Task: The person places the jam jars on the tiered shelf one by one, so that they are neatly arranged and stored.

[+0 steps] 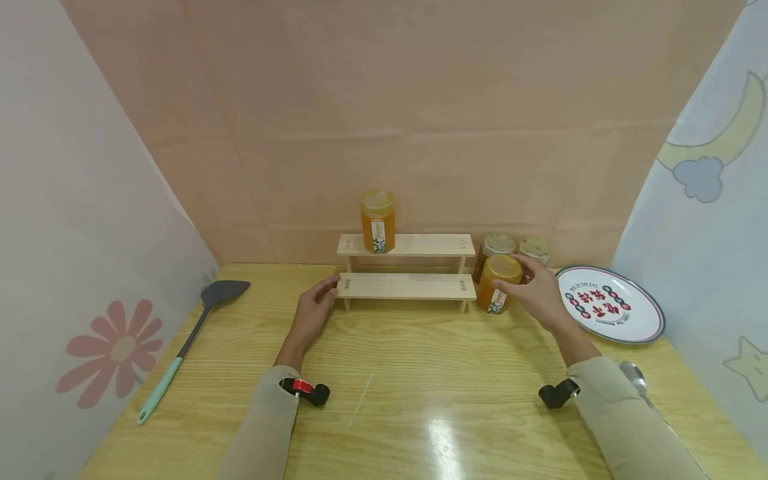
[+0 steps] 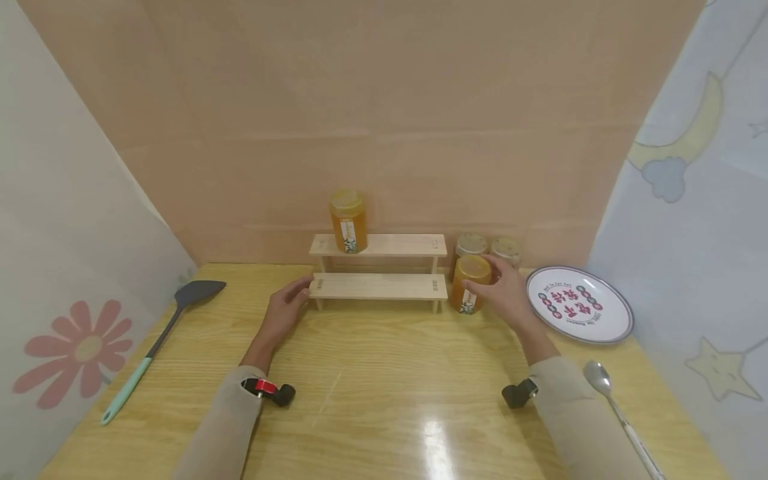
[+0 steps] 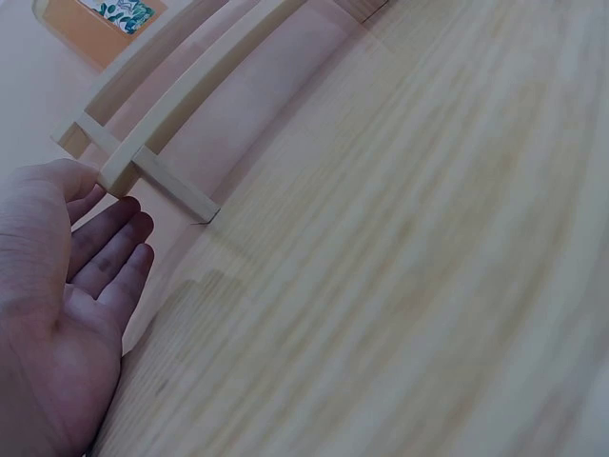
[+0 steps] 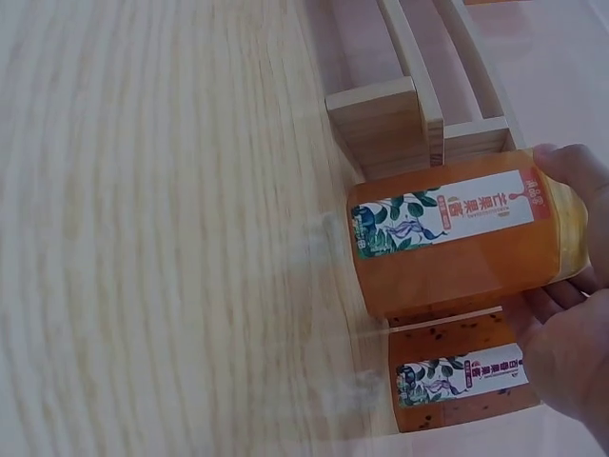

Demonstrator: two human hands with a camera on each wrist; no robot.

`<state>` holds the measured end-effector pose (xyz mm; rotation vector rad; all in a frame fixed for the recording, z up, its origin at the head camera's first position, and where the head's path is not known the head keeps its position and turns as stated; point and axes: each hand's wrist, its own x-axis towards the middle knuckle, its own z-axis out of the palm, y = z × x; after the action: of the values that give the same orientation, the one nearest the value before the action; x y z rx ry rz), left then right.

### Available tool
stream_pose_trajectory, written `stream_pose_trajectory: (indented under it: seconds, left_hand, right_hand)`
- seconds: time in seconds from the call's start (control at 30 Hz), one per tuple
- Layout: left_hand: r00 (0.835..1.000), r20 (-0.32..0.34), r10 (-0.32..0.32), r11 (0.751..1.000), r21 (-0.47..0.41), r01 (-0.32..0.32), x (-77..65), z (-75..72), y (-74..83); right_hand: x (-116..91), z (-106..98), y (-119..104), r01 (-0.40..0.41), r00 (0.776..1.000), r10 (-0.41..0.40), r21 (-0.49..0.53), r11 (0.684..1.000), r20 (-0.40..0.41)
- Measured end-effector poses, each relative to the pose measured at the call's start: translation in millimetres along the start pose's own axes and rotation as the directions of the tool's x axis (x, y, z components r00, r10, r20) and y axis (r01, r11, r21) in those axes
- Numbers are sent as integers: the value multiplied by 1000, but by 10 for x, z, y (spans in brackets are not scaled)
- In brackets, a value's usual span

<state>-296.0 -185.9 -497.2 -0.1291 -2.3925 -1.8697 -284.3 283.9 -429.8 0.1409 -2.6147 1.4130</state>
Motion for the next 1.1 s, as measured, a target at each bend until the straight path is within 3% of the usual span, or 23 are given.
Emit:
stream_pose_trajectory:
  seconds: [0.3, 0.57, 0.9, 1.1]
  left_hand:
    - [1000, -6, 3, 1000, -13, -3, -6, 31, 25]
    - [1000, -14, 1, 1000, -10, -1, -9, 33, 21]
    - [1000, -12, 4, 1000, -5, -4, -13, 12, 16]
    - [1000, -4, -1, 1000, -10, 1, -19, 9, 23]
  right_hand:
    - [-62, -28, -98, -12, 999, 11, -24, 1000, -40]
    - [-71, -145, -251, 19, 999, -18, 14, 1000, -36]
    - [-82, -268, -520, 3, 1000, -2, 27, 1000, -17]
    - [-14, -305, -716, -8, 1000, 10, 88, 996, -23]
